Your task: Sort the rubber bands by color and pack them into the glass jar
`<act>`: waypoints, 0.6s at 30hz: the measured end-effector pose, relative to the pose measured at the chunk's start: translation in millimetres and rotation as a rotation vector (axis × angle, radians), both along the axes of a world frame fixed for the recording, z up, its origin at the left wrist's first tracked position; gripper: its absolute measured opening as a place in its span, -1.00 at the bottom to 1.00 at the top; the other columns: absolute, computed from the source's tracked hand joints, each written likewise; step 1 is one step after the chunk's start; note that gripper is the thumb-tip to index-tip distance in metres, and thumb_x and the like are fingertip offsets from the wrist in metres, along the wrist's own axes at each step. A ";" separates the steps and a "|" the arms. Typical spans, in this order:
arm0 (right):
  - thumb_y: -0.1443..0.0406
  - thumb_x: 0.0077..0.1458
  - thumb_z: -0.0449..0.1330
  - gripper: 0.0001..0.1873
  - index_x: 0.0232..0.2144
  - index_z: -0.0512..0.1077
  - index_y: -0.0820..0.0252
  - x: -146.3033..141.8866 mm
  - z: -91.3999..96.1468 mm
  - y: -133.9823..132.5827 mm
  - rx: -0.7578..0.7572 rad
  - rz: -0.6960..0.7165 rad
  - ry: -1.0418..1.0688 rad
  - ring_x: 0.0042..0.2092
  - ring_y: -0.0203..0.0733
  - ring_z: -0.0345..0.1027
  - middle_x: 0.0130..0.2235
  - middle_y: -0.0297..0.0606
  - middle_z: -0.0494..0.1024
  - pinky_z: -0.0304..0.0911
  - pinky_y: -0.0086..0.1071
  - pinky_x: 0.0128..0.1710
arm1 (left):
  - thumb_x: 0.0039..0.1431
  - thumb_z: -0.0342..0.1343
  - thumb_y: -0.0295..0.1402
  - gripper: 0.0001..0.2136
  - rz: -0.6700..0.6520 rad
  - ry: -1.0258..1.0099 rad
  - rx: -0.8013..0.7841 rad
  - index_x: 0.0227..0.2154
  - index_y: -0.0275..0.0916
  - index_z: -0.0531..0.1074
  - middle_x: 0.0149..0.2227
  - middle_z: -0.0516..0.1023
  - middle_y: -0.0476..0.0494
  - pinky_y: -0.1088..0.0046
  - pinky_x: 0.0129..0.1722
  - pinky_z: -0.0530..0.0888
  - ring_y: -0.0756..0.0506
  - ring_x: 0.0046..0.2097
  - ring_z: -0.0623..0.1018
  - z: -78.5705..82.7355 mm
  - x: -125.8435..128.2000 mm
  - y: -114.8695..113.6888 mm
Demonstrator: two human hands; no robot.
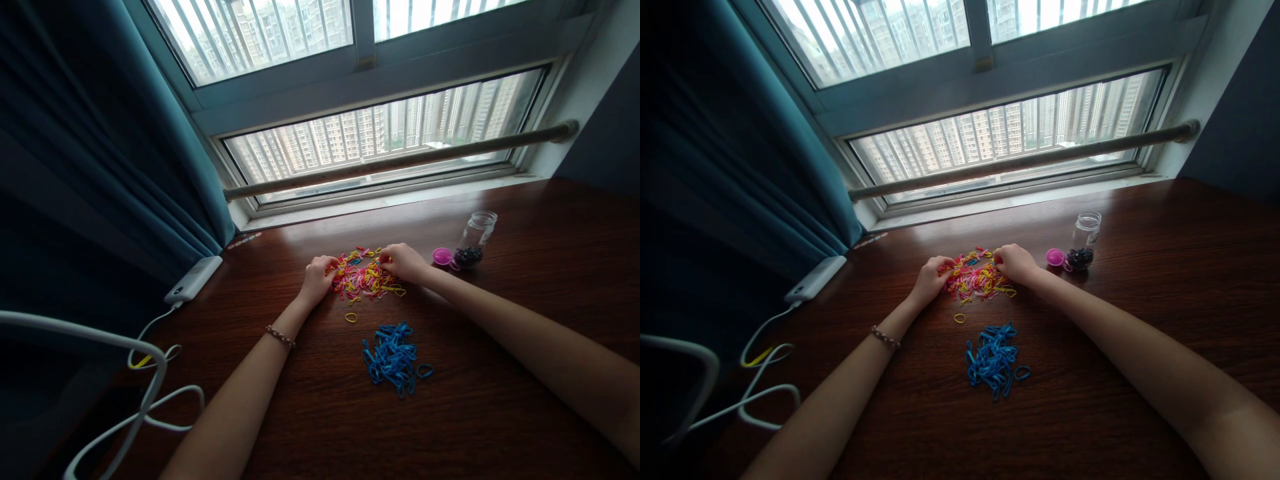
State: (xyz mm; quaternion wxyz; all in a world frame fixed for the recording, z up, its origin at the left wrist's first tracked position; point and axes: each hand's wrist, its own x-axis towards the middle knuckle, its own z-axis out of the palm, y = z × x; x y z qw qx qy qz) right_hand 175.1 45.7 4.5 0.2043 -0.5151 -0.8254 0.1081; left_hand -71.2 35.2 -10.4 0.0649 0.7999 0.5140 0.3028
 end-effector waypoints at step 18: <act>0.31 -0.21 0.32 -0.77 -0.43 0.50 0.36 -9.6 14.5 -2.7 -0.595 0.008 0.885 -0.56 -0.34 0.38 -0.57 -0.23 0.51 0.29 -0.55 -0.62 | 0.05 0.03 -0.34 -0.82 0.094 -0.364 -0.024 -0.27 -0.24 0.41 -0.35 0.51 -0.10 0.43 -0.26 0.41 -0.05 -0.30 0.50 -1.8 -4.3 5.1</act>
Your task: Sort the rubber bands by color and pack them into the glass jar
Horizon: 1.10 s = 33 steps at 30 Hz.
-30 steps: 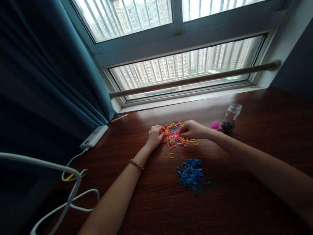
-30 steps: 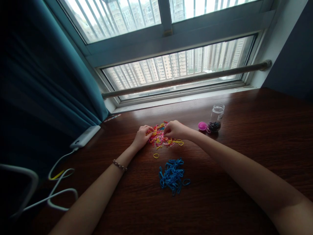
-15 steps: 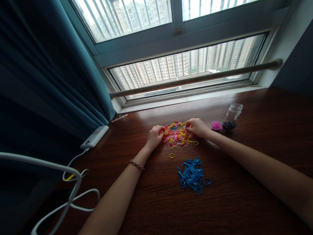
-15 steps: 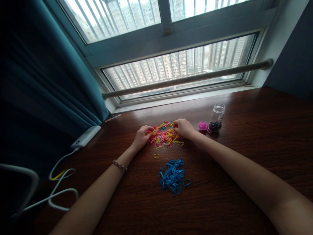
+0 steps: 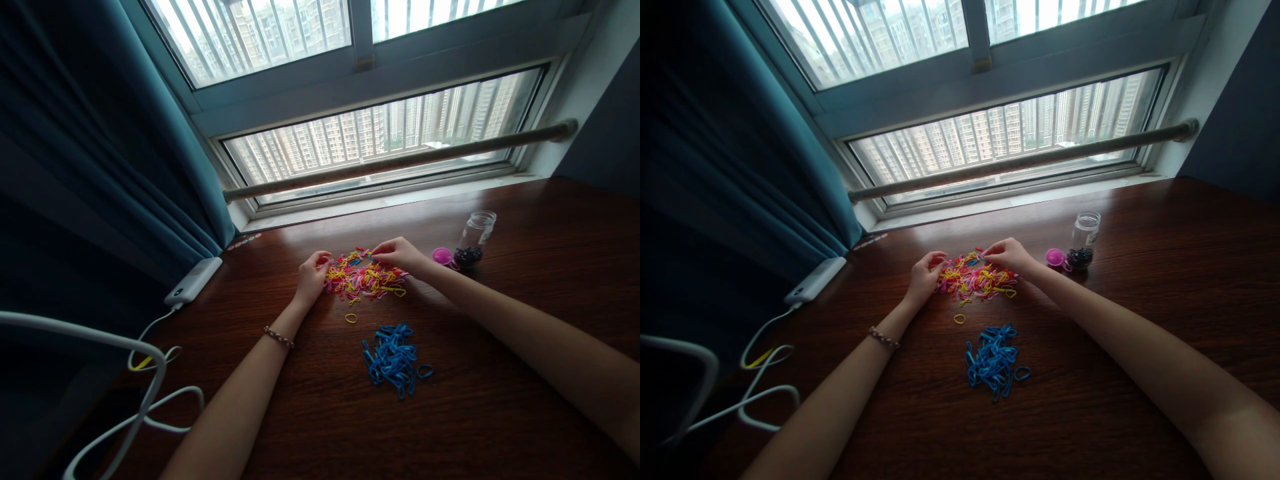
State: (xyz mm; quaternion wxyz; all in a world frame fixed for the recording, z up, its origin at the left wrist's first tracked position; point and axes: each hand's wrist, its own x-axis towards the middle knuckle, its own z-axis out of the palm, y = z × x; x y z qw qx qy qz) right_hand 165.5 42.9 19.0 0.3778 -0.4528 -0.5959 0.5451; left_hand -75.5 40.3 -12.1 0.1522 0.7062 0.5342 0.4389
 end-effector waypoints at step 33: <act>0.24 0.19 -0.09 -0.59 0.10 0.17 0.11 -10.9 -32.8 5.5 0.862 0.248 -0.789 0.23 -0.10 -0.12 0.13 -0.18 0.25 -0.19 0.02 0.16 | -0.06 0.19 -0.36 -0.84 -1.011 0.186 -0.716 -0.42 -0.35 0.46 -0.47 0.49 -0.05 0.58 -0.46 0.35 0.04 -0.45 0.42 51.5 68.7 -67.6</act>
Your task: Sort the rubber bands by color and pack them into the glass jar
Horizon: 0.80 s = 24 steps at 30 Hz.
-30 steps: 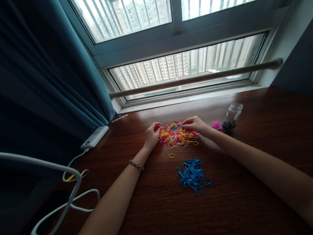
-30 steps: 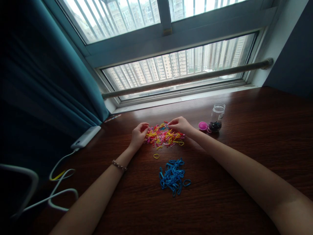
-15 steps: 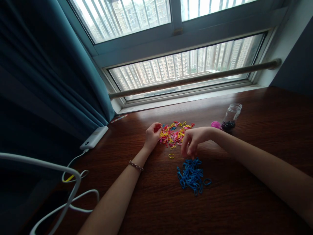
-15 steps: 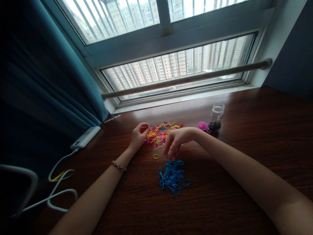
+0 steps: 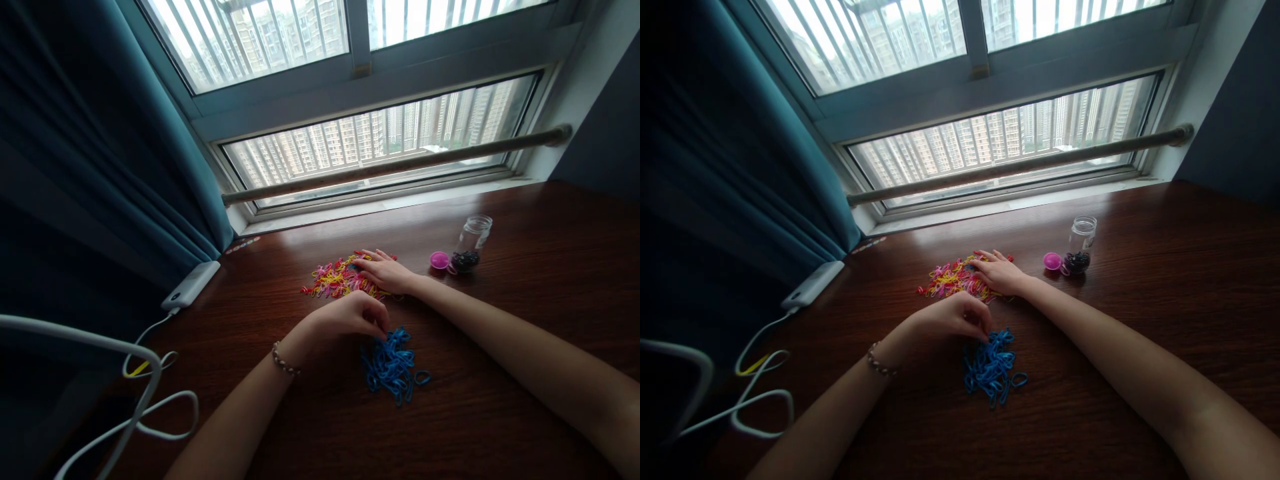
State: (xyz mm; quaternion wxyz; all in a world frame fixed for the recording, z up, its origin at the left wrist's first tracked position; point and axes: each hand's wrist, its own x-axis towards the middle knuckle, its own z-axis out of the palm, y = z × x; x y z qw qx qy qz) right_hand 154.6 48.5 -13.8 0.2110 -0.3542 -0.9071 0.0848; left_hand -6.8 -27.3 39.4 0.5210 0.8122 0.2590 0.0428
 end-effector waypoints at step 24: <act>0.50 -0.02 0.01 -0.62 -0.21 0.48 0.14 6.5 -15.5 14.6 0.039 0.055 0.207 0.03 -0.15 0.24 -0.09 -0.22 0.49 0.12 -0.22 0.05 | 0.18 -0.10 -0.27 -0.70 0.526 0.218 0.980 -0.03 -0.08 0.31 0.04 0.37 -0.14 -0.18 0.10 -0.21 -0.22 0.18 0.15 -53.0 -34.6 47.0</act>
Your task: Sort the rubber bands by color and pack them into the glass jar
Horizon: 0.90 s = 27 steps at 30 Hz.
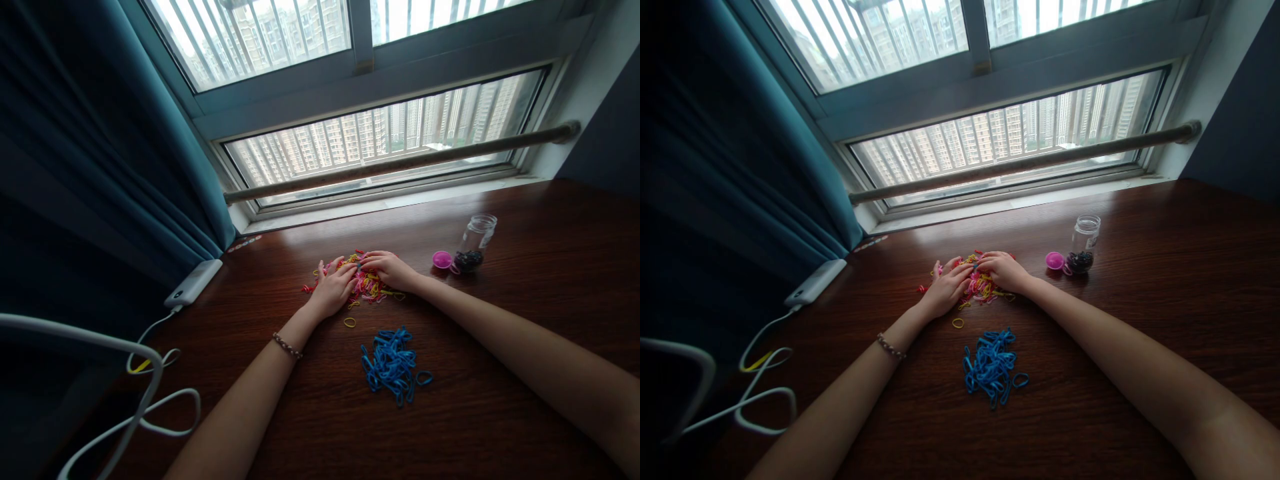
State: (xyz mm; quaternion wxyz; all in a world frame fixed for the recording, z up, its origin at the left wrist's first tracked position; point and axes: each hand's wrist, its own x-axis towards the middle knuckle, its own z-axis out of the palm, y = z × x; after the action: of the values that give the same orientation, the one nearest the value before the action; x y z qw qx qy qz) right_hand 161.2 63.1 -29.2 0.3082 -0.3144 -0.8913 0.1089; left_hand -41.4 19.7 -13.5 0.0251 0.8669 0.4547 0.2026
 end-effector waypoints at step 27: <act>0.52 -0.06 0.04 -0.59 -0.16 0.46 0.17 2.6 5.0 -8.5 0.027 -0.074 -0.120 0.01 -0.09 0.26 -0.06 -0.17 0.46 0.10 -0.19 0.03 | 0.09 0.02 -0.40 -0.89 -0.224 -0.398 0.071 -0.38 -0.23 0.44 -0.37 0.53 -0.13 0.39 -0.24 0.40 -0.06 -0.30 0.48 21.2 22.6 -39.7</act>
State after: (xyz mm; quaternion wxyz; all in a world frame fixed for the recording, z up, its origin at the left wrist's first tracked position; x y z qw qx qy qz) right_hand 163.8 54.6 -24.2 0.2624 -0.3491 -0.8972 0.0664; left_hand -18.7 -20.0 7.7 0.1062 0.8553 0.3342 0.3815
